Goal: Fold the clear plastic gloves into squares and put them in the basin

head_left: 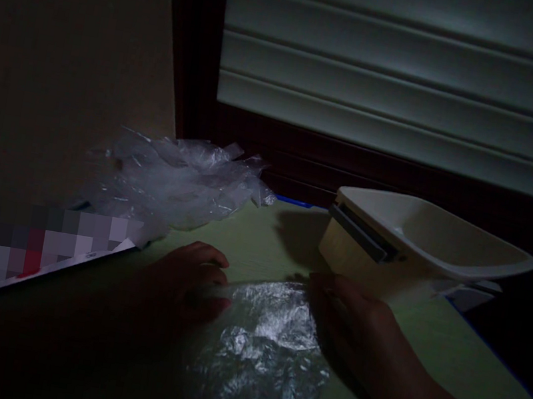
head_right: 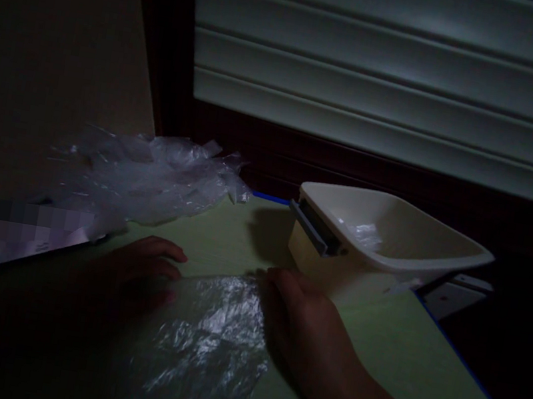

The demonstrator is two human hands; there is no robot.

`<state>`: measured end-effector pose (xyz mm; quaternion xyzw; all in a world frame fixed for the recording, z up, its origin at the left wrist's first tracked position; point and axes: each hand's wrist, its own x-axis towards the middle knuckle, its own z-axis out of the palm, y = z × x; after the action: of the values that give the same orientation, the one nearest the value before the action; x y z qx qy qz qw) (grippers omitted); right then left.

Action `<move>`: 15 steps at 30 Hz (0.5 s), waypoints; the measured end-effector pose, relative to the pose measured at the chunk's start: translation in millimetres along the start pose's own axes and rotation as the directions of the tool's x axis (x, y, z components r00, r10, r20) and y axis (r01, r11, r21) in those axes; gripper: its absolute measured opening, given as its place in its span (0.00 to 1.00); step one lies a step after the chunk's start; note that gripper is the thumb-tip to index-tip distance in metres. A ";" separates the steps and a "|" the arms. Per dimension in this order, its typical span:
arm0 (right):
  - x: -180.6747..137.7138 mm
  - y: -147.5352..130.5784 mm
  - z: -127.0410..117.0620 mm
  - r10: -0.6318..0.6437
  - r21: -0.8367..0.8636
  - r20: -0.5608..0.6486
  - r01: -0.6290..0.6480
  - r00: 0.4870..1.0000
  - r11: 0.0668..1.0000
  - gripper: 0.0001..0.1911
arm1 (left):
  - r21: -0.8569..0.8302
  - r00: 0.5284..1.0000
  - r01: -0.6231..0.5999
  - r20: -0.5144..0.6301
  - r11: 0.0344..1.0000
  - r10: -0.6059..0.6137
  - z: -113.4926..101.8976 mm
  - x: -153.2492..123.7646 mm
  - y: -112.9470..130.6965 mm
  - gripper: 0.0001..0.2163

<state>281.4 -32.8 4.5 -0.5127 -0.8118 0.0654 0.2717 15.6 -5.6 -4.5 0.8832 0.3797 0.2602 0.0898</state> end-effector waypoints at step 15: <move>4.4 13.2 10.7 0.255 0.681 0.201 -0.322 0.946 0.658 0.28 | -0.106 0.985 0.171 0.027 0.979 -0.169 -8.4 4.9 6.5 0.08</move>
<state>285.1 -21.0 -8.0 -0.4883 -0.6440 0.4351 0.3968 18.1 -6.9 6.9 0.8436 0.4385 0.2637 0.1627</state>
